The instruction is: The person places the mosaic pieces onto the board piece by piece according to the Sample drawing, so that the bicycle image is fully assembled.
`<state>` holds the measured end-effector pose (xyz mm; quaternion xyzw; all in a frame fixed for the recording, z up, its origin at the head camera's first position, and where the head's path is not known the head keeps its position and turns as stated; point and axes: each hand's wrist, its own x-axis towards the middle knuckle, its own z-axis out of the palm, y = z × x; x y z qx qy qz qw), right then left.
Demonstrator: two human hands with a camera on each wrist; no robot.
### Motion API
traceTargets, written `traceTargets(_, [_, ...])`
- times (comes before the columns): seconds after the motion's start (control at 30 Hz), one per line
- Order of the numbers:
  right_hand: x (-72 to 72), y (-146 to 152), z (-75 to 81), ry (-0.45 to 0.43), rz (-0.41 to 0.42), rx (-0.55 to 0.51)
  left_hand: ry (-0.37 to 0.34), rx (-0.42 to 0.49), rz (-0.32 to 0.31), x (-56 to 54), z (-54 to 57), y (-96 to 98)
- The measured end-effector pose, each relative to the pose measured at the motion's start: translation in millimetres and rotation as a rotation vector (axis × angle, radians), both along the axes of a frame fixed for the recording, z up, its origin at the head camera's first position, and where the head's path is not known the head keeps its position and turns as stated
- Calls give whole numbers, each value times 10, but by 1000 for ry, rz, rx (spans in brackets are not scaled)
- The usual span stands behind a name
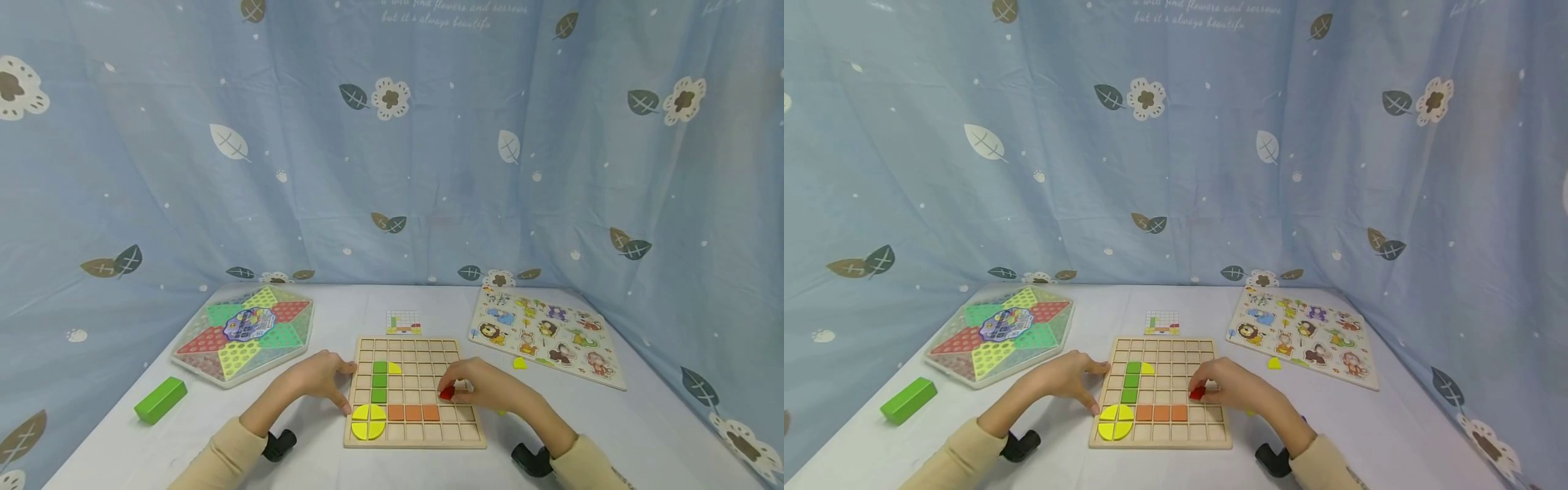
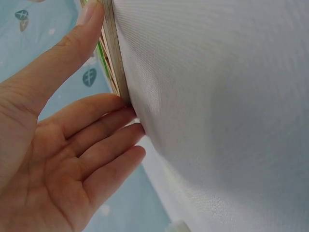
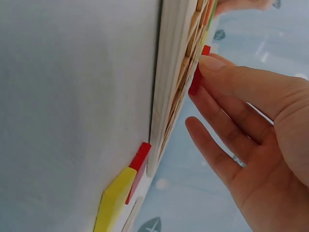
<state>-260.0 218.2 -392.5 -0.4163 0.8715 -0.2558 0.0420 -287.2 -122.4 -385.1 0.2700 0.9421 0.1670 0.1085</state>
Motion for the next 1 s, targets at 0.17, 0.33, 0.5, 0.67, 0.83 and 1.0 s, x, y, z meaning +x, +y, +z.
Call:
traceTargets(0.17, [6,-15,-14,-15,5,7,4,-4,8,-1,0,-1])
traceTargets(0.33, [11,-19,-22,-19,15,9,7,-7,3,-13,-9,-8])
traceTargets(0.5, [20,-27,-15,-24,14,9,5,-9,-3,-21,-16,-6])
traceTargets(0.67, [20,-31,-6,-22,5,24,5,-11,-3,-24,-16,-4])
traceTargets(0.83, [26,-11,16,-28,2,40,7,-3,-2,-14,-14,-6])
traceTargets(1.0, [34,65,115,-3,-41,51,9,1,-4,-13,-13,-10])
